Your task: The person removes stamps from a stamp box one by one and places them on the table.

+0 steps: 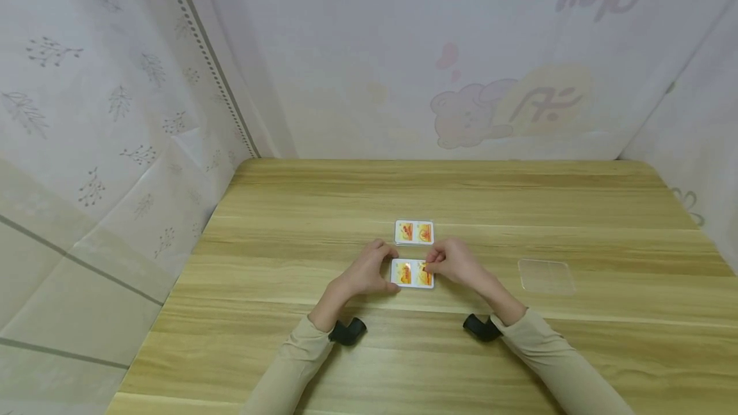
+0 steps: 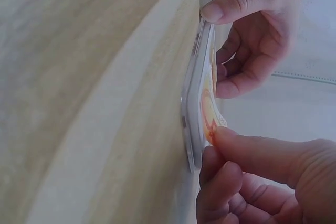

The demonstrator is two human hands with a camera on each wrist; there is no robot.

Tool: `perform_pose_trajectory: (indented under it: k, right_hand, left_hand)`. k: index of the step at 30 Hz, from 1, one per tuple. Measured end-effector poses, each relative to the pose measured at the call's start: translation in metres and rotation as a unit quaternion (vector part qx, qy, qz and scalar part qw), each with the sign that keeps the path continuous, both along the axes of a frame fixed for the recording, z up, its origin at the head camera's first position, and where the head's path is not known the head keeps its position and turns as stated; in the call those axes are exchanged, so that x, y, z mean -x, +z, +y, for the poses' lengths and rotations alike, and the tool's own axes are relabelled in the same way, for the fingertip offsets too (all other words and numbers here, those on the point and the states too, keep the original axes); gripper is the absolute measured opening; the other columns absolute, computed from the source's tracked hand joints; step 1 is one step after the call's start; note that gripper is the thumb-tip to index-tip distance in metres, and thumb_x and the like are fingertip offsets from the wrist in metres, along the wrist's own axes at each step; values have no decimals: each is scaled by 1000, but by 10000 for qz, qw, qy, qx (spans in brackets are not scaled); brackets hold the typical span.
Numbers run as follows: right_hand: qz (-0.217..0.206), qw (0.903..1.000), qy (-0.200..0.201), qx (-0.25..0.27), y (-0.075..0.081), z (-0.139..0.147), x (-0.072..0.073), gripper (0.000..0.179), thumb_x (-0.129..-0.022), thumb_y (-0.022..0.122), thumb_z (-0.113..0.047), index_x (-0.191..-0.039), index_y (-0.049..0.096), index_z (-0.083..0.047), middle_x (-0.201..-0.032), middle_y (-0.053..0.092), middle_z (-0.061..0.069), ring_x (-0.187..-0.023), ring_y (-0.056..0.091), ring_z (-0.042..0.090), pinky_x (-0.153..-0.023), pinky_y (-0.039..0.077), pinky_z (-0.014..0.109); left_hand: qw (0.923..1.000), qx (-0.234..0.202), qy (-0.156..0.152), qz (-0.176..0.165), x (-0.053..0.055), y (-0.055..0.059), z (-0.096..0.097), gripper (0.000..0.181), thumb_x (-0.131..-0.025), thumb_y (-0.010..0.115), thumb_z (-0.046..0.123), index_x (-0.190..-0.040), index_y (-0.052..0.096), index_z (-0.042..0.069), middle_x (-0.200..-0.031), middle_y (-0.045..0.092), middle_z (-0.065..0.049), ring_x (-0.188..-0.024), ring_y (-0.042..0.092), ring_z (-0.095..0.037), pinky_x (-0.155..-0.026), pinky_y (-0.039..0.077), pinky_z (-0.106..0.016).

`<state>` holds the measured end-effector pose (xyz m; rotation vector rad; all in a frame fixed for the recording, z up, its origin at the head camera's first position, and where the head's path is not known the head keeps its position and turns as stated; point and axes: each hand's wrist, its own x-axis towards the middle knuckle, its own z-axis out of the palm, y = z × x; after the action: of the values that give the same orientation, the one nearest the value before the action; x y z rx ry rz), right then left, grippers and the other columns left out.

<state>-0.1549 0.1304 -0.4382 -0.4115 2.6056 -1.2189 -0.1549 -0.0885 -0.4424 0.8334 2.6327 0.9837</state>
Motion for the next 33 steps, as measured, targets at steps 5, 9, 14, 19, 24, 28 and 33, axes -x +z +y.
perform_pose_trajectory:
  k: [5, 9, 14, 19, 24, 28, 33]
  right_hand:
    - [44, 9999, -5, 96, -3, 3, 0, 7, -78, 71, 1, -73, 66, -1, -66, 59, 0, -60, 49, 10, -53, 39, 20]
    - [87, 9999, 3, 107, -3, 4, 0, 6, -79, 69, 1, -74, 66, -1, -66, 59, 0, -61, 49, 10, -54, 40, 20]
    - [157, 9998, -13, 146, 0, 5, 0, 5, -81, 67, 0, -76, 67, -1, -67, 59, 0, -62, 49, 11, -55, 40, 21]
    - [96, 9997, -42, 212, 1, 7, -1, 4, -82, 65, 0, -79, 67, 0, -69, 59, 1, -63, 49, 11, -56, 40, 21]
    - [64, 9997, -59, 233, 0, 9, 0, 5, -84, 64, -1, -80, 67, 1, -69, 59, 1, -62, 49, 11, -54, 40, 21]
    - [-59, 9996, -151, 251, -1, 9, 0, 6, -85, 64, -2, -81, 68, 1, -69, 58, 1, -62, 48, 11, -53, 39, 21]
    - [-218, 9990, -234, 312, -1, 10, 0, 8, -86, 63, -4, -83, 67, 1, -70, 59, 2, -63, 48, 11, -54, 39, 22]
  left_hand:
    - [10000, -5, -12, -11, 0, 0, 0, 51, -64, 85, 12, -106, 59, 0, -105, 50, -8, -105, 46, -26, -94, 39, -41]
    - [10000, 1, -10, -30, 0, 0, 0, 51, -63, 85, 12, -106, 59, 0, -106, 51, -8, -105, 46, -26, -95, 39, -40]
    - [10000, 53, -39, 3, 0, 1, 0, 51, -64, 85, 12, -106, 58, 0, -107, 51, -9, -106, 46, -26, -95, 39, -40]
    - [10000, -4, -85, 41, 0, 1, 0, 51, -64, 84, 12, -106, 58, -1, -106, 51, -9, -105, 47, -27, -94, 40, -41]
    - [9999, -52, -89, 23, 0, 1, 0, 51, -64, 84, 12, -106, 58, -1, -106, 52, -10, -104, 47, -27, -94, 40, -41]
    - [10000, -59, -76, 22, 0, 1, 0, 51, -64, 84, 11, -107, 58, -1, -107, 52, -10, -105, 47, -27, -94, 40, -41]
    - [9999, -72, -85, 40, 0, 1, 0, 51, -64, 84, 11, -106, 58, -1, -106, 52, -11, -105, 47, -28, -94, 40, -42]
